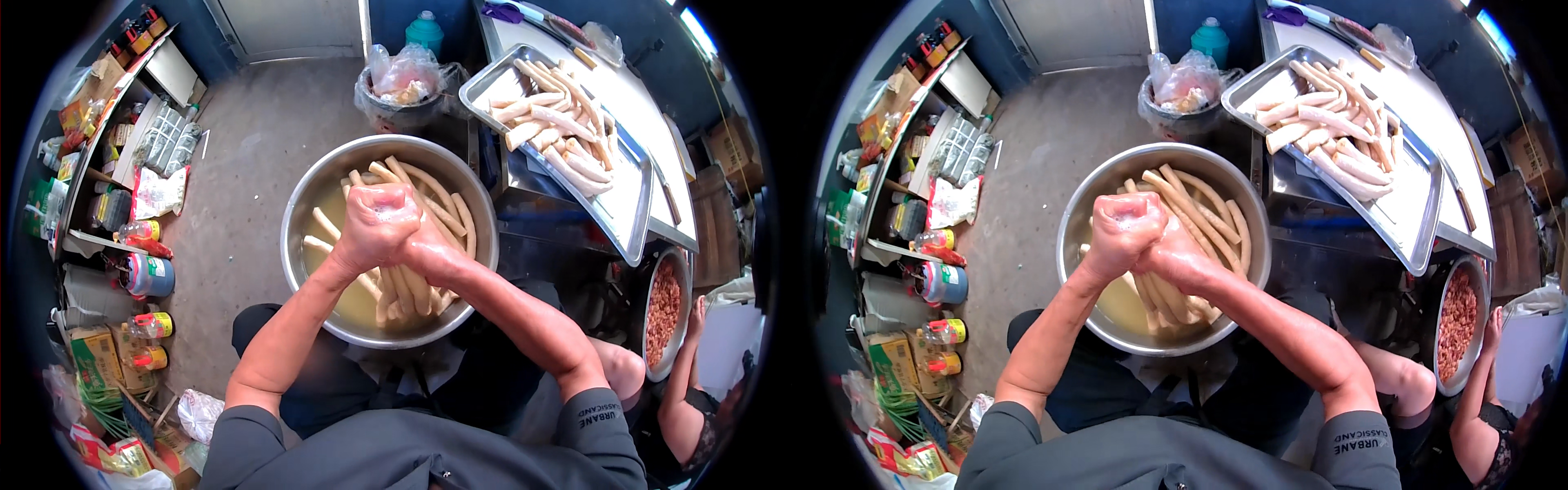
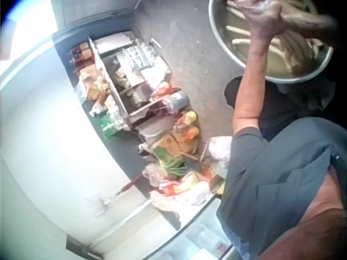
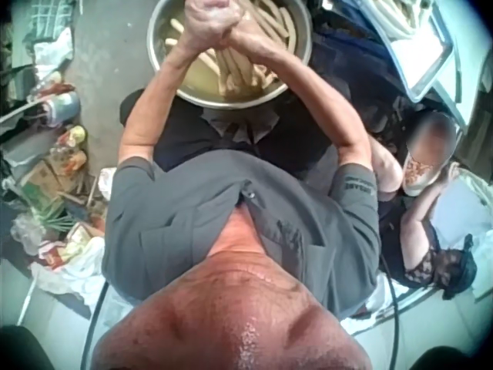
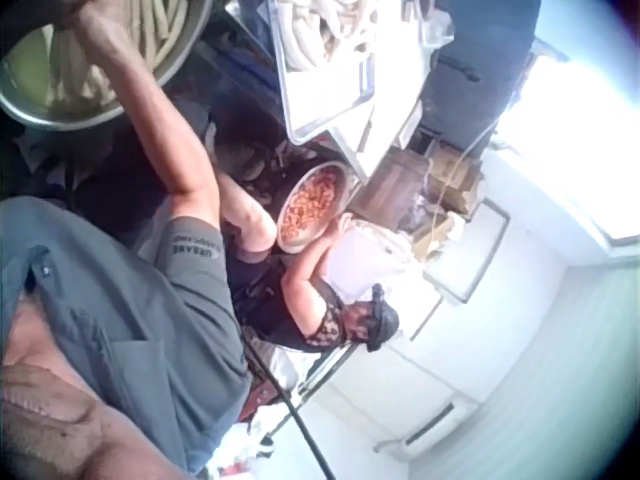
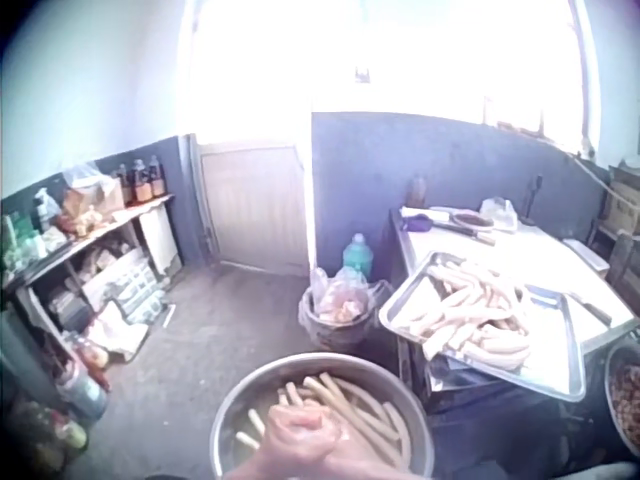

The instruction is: The person picks up a bundle of radish strips from a bowl of liquid, squeezes them tightly with both hands to drain the moisture, and places the drained strips onto a metal tray.

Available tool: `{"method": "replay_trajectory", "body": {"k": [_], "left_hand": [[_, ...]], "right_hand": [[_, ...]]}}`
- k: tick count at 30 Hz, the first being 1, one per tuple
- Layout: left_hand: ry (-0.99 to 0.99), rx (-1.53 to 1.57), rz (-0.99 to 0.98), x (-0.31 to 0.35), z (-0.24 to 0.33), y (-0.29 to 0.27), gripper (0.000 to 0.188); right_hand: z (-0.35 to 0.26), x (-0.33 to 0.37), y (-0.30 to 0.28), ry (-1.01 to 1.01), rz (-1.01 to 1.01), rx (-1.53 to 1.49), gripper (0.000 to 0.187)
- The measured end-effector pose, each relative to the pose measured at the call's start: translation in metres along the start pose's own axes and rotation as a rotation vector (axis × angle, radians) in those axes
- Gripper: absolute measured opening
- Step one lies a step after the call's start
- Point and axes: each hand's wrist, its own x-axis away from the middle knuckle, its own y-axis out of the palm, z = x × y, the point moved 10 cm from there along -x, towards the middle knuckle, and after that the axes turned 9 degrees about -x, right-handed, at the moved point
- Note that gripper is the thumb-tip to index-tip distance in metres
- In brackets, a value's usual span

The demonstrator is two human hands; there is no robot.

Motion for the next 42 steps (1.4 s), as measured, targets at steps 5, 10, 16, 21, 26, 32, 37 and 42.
{"method": "replay_trajectory", "body": {"k": [5,10,16,21,26,32,37,42], "left_hand": [[-0.054,0.0,-0.038,0.003,-0.01,0.002,0.014],[0.079,-0.073,-0.016,0.002,0.008,0.004,0.02],[0.084,-0.108,-0.043,0.002,0.01,0.008,0.017],[0.115,-0.105,-0.048,0.0,0.008,0.008,0.012],[0.133,-0.144,-0.073,0.001,0.018,0.013,0.016],[0.152,-0.189,-0.089,0.002,0.025,0.016,0.017],[0.155,-0.175,-0.104,0.001,0.021,0.018,0.015],[0.179,-0.149,-0.062,0.001,0.021,0.02,0.016]], "right_hand": [[0.015,0.0,-0.002,0.02,0.045,-0.103,0.048],[0.014,0.002,-0.004,-0.033,0.068,-0.158,0.049],[0.024,0.004,-0.008,0.026,0.062,-0.122,0.046],[0.018,0.006,-0.01,0.05,0.074,-0.075,0.05],[0.011,0.01,-0.01,-0.022,0.106,-0.074,0.033],[0.015,0.012,-0.013,-0.029,0.118,-0.06,0.033],[0.002,0.016,-0.01,-0.082,0.12,-0.15,0.035],[-0.002,0.019,-0.009,-0.072,0.086,-0.091,0.037]]}}
